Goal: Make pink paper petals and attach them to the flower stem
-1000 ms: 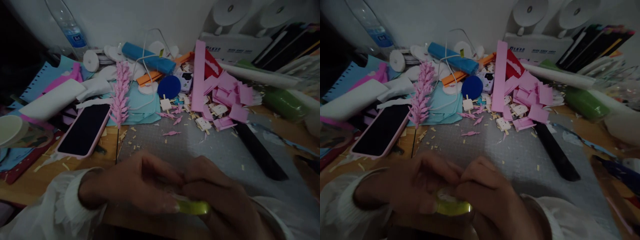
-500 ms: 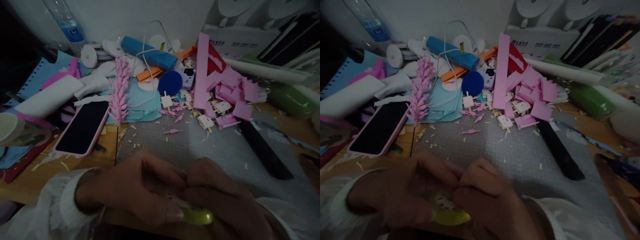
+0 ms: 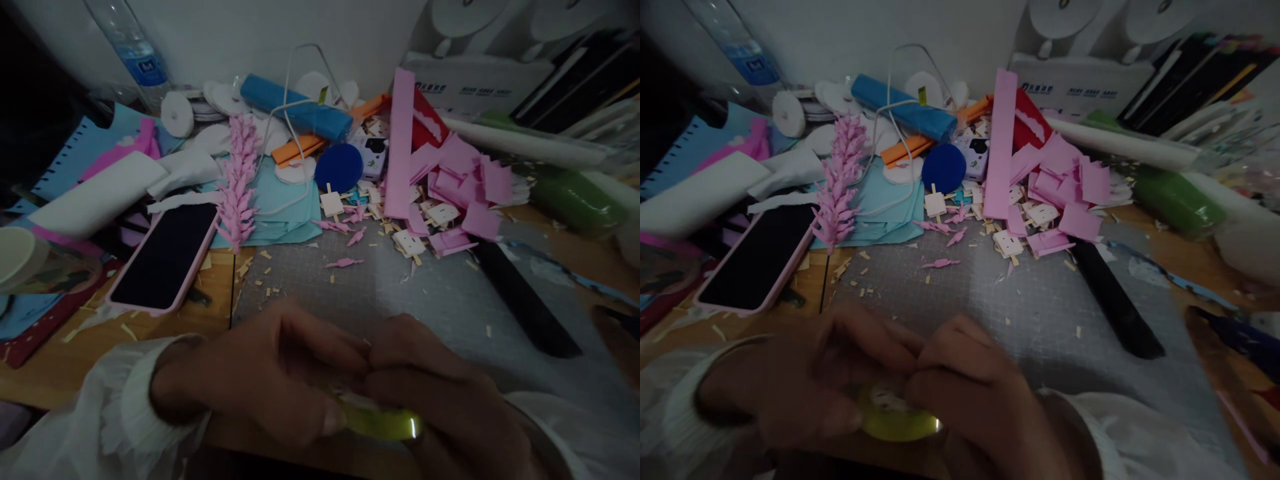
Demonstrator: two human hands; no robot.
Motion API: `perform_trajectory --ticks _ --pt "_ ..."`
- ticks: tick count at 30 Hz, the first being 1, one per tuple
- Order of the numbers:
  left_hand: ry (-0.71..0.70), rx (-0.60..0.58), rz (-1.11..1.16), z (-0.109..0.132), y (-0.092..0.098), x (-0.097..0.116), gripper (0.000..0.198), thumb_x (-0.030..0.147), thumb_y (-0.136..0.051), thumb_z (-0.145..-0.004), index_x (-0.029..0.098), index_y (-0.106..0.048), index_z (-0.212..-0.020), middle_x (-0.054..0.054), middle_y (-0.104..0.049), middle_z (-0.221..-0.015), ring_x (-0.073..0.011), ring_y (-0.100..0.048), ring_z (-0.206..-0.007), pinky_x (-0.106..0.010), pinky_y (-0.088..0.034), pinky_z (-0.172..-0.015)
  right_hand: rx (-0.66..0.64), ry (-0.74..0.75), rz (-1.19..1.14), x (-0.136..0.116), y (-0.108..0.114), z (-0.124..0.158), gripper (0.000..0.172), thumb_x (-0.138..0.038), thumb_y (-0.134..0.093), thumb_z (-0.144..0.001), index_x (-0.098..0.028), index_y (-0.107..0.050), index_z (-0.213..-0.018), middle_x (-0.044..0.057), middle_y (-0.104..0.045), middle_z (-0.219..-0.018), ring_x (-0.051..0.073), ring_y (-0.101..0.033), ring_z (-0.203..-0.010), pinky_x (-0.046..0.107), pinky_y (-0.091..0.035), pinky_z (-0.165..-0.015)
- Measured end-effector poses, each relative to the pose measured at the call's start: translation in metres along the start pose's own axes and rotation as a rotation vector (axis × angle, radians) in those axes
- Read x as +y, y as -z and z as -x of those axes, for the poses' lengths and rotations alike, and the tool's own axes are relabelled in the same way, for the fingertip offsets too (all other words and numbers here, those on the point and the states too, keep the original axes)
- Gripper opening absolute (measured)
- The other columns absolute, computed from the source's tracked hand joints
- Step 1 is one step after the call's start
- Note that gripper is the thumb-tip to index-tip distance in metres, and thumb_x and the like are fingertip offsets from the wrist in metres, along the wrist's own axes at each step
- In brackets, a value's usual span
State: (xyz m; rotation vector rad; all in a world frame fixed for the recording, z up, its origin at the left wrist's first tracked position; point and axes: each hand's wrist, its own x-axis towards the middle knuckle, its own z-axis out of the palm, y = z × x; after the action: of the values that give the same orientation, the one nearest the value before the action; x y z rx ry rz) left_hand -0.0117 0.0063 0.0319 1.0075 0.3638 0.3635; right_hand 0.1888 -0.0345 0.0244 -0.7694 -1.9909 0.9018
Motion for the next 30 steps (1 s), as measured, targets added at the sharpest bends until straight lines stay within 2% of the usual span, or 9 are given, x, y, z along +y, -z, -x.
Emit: perform_trajectory --ticks 2,6,12,18,25,30 --pt "0.012 -0.002 0.046 -0.0005 -0.0007 0.0005 0.040 0.007 -0.061 -0.079 0.026 -0.068 -0.114 -0.001 -0.068 -0.118 -0.0238 -0.060 -0.113 -0.037 -0.041 -0.100 0.026 -0.003 -0.022 -0.0002 0.0002 0.0005 0.020 -0.023 -0.042 -0.096 -0.018 -0.059 -0.086 0.003 -0.055 -0.068 0.014 -0.051 -0.061 0.026 -0.045 -0.055" --pt "0.012 0.028 0.128 -0.0023 -0.0033 0.0007 0.049 0.000 -0.059 -0.075 0.033 -0.070 -0.108 0.008 -0.072 -0.104 -0.0201 -0.063 -0.108 -0.034 -0.041 -0.099 0.080 -0.011 -0.034 -0.0013 0.0001 0.0008 0.016 -0.012 -0.045 -0.092 -0.019 -0.058 -0.087 0.002 -0.055 -0.070 0.013 -0.051 -0.062 0.024 -0.045 -0.055" --pt "0.018 0.018 0.116 -0.0021 -0.0025 -0.0013 0.038 0.005 -0.062 -0.077 0.024 -0.070 -0.109 -0.003 -0.071 -0.112 -0.0215 -0.060 -0.111 -0.033 -0.044 -0.096 0.100 0.008 -0.021 -0.0022 -0.0008 0.0000 0.016 -0.024 -0.048 -0.095 -0.018 -0.059 -0.085 0.002 -0.057 -0.067 0.013 -0.052 -0.060 0.025 -0.045 -0.054" --pt "-0.073 -0.018 0.032 -0.0014 -0.0003 -0.0076 0.033 0.011 -0.062 -0.082 0.024 -0.069 -0.112 -0.003 -0.070 -0.113 -0.0206 -0.059 -0.113 -0.031 -0.044 -0.095 0.036 -0.016 0.019 -0.0006 -0.0020 0.0012 0.025 -0.028 -0.044 -0.098 -0.017 -0.062 -0.084 0.003 -0.058 -0.067 0.014 -0.053 -0.062 0.026 -0.046 -0.056" --pt "-0.031 0.003 -0.008 -0.0033 -0.0024 -0.0052 0.036 0.005 -0.059 -0.079 0.023 -0.070 -0.107 -0.001 -0.070 -0.113 -0.0195 -0.061 -0.109 -0.029 -0.046 -0.090 -0.021 -0.047 0.069 -0.0026 0.0007 0.0005 0.029 -0.028 -0.043 -0.098 -0.016 -0.064 -0.083 0.003 -0.058 -0.068 0.013 -0.053 -0.064 0.024 -0.046 -0.057" --pt "-0.057 0.015 0.065 -0.0054 -0.0035 -0.0012 0.037 0.000 -0.059 -0.075 0.023 -0.072 -0.102 0.000 -0.069 -0.116 -0.0193 -0.062 -0.108 -0.029 -0.044 -0.093 -0.002 -0.023 0.051 -0.0013 -0.0010 0.0020 0.029 -0.027 -0.041 -0.098 -0.016 -0.061 -0.081 0.003 -0.057 -0.067 0.013 -0.051 -0.063 0.024 -0.044 -0.056"
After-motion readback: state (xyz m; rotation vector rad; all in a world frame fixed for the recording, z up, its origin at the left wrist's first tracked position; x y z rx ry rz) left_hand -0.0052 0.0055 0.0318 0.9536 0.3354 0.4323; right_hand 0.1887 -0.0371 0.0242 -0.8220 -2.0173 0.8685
